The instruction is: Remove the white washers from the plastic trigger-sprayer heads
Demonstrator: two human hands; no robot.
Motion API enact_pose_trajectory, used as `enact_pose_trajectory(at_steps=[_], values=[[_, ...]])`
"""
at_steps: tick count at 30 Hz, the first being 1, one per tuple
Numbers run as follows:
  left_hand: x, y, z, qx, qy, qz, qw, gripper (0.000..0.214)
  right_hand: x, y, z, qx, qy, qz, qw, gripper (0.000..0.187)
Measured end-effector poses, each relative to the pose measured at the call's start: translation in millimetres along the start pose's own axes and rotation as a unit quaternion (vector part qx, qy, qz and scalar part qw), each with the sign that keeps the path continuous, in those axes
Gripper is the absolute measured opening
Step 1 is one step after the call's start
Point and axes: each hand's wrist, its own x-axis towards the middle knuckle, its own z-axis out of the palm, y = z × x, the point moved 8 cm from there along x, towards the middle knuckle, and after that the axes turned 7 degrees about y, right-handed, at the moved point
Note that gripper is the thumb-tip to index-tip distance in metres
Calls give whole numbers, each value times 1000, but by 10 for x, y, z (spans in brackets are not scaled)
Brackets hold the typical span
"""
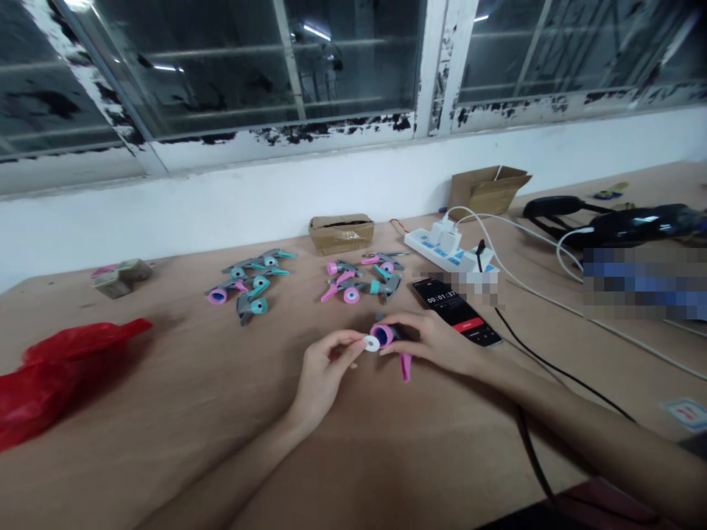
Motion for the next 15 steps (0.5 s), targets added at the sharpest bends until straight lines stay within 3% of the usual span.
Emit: enact_pose_trajectory(at_steps=[7,15], values=[[-18,255,-31,96,-21,102,990,17,-70,21,93,66,-21,52,996,32],[-9,551,-37,128,-50,111,984,17,-76,-90,100,67,-20,17,997,34]])
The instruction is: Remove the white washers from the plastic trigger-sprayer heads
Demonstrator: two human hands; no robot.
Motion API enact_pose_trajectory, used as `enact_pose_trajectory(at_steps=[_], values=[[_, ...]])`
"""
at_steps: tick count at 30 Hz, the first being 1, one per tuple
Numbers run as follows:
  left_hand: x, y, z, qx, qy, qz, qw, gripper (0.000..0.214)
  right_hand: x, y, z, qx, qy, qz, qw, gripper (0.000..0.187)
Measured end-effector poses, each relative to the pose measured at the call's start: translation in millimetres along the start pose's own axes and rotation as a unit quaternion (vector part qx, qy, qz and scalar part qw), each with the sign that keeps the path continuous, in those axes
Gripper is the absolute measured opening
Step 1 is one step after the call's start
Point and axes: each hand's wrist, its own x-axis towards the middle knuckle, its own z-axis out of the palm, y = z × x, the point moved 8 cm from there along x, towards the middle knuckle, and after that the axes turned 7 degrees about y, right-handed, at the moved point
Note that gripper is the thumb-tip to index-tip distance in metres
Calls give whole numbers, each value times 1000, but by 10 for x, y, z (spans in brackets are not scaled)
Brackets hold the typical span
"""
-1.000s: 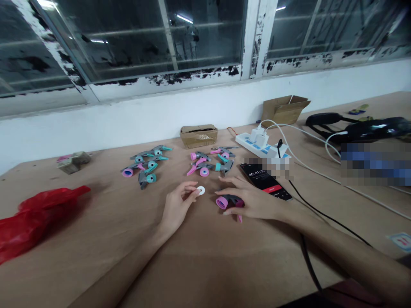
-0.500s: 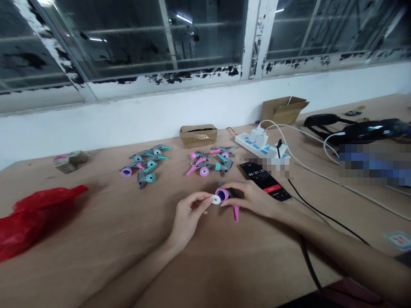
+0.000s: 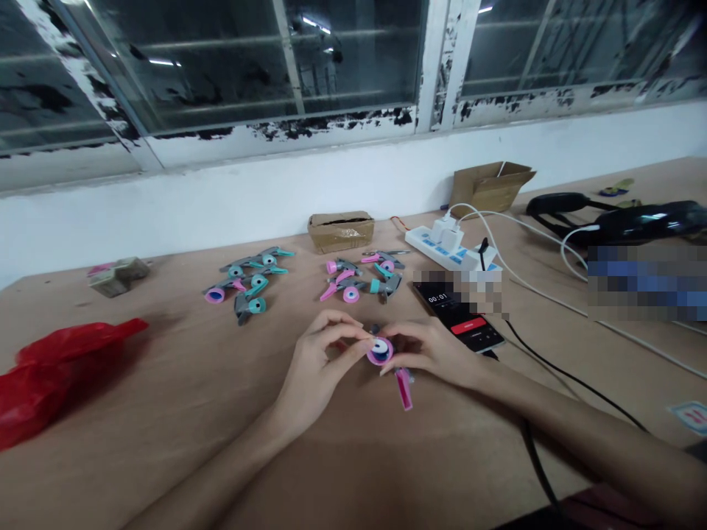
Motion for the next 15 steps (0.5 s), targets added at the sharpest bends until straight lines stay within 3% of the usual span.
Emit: enact_pose_trajectory(at_steps=[4,10,15], values=[[0,125,-18,34,-45,6,998,18,-2,-58,33,-9,-6,-14,1000,33],[-31,82,29,45,-86,-16,995,18,-9,-90,31,-5,5,-31,999,33],[-57,133,39,55,-46,-3,997,16,-19,-48,41,19,11,-11,1000,33]])
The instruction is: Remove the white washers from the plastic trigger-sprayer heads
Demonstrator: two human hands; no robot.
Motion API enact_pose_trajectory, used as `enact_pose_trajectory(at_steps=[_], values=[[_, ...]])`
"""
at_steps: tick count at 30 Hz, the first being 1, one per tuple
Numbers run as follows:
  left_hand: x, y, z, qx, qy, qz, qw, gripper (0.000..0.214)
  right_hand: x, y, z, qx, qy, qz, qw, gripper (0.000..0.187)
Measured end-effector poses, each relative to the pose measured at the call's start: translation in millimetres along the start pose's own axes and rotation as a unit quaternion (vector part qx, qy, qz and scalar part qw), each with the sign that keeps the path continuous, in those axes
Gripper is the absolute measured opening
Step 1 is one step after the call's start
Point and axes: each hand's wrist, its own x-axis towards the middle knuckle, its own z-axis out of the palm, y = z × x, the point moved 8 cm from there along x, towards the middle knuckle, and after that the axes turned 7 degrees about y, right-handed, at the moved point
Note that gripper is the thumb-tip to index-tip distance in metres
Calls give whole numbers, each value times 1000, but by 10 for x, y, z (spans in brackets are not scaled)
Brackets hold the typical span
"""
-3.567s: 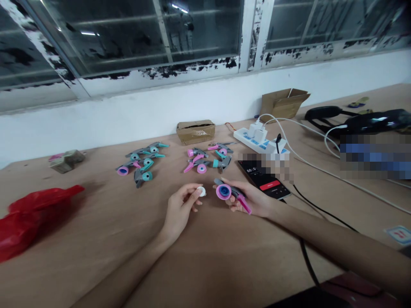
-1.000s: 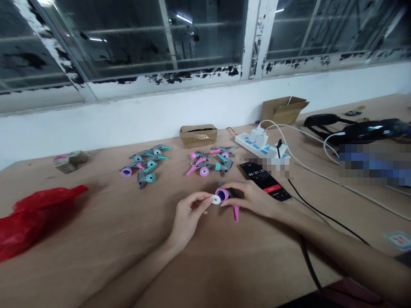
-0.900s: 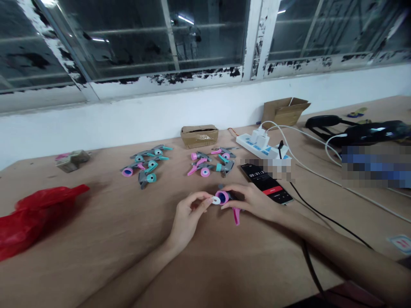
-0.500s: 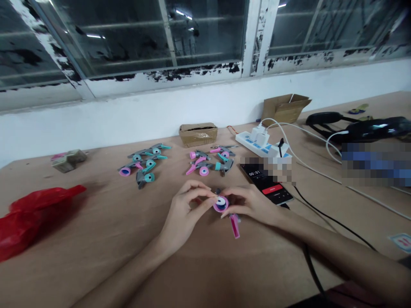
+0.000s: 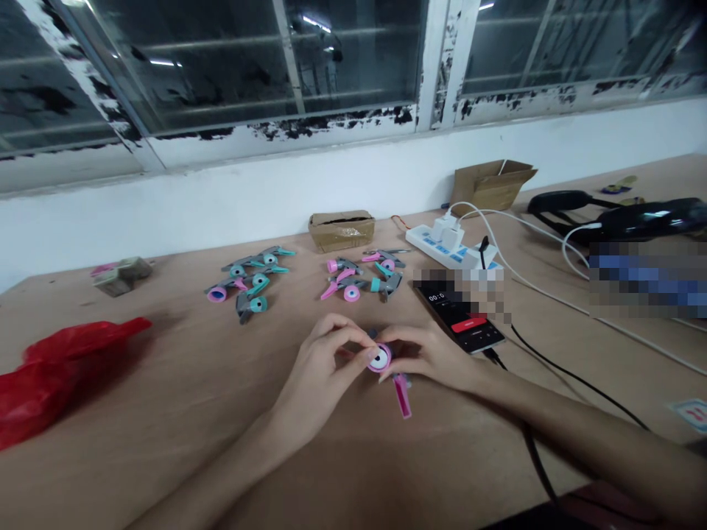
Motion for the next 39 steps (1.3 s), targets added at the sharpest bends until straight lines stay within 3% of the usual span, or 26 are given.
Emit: enact_pose_trajectory(at_steps=[7,12,17,25,31,39], values=[[-13,13,-70,9,67,18,998,11,-14,17,12,27,-1,10,1000,33],[8,-153,14,-68,41,-11,997,12,-5,0,10,22,6,3,1000,30],[12,-227,72,-82,23,-35,996,14,5,-1,12,41,16,-6,999,28],[-96,73,-26,43,63,35,996,8,-26,89,49,70,12,32,997,31],[-100,60,-24,130,32,2,991,6,-12,-9,16,39,16,-13,999,29],[-123,91,-22,128,37,12,991,12,-19,-40,21,22,19,-21,999,28]])
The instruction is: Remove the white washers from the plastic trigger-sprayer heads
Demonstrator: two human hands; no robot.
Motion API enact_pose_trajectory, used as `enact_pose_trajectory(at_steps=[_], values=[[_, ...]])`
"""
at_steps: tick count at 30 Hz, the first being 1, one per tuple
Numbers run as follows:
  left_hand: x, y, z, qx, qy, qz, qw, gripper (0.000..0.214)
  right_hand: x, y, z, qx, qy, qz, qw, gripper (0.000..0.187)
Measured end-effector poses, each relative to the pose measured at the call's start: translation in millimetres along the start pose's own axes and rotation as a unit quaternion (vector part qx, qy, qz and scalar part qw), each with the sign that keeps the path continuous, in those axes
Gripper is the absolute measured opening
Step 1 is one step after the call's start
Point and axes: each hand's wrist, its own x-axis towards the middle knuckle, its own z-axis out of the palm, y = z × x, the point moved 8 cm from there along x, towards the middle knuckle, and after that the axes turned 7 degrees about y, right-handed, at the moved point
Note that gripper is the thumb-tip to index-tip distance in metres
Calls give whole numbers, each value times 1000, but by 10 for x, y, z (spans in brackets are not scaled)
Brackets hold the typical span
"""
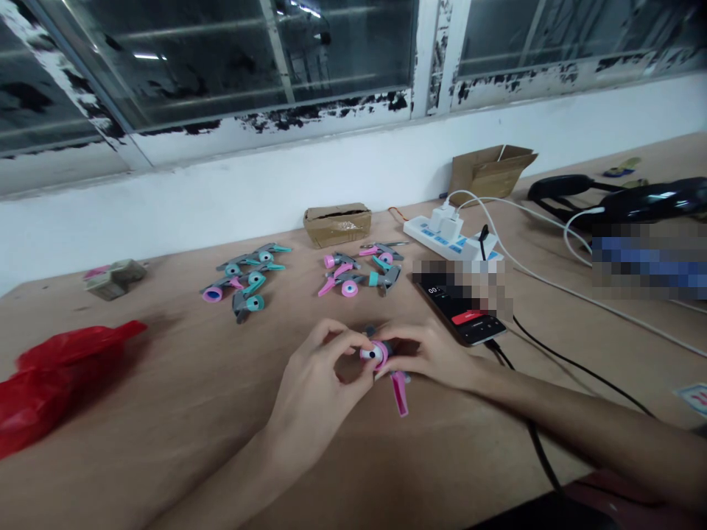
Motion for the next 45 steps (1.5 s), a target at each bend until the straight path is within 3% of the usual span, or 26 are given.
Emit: enact_pose_trajectory(at_steps=[6,25,36,45], values=[[2,3,16,-5,0,11,1000,11,9,9,-1,-1,6,-1,1000,27],[53,-7,-53,-66,-62,-42,995,8,15,-15,17,9,3,-6,1000,31],[31,19,-26,-23,-60,-9,998,11,2,0,35,-2,0,-10,1000,31],[-18,142,-4,103,-60,45,992,12,-3,8,30,4,10,-17,1000,29]])
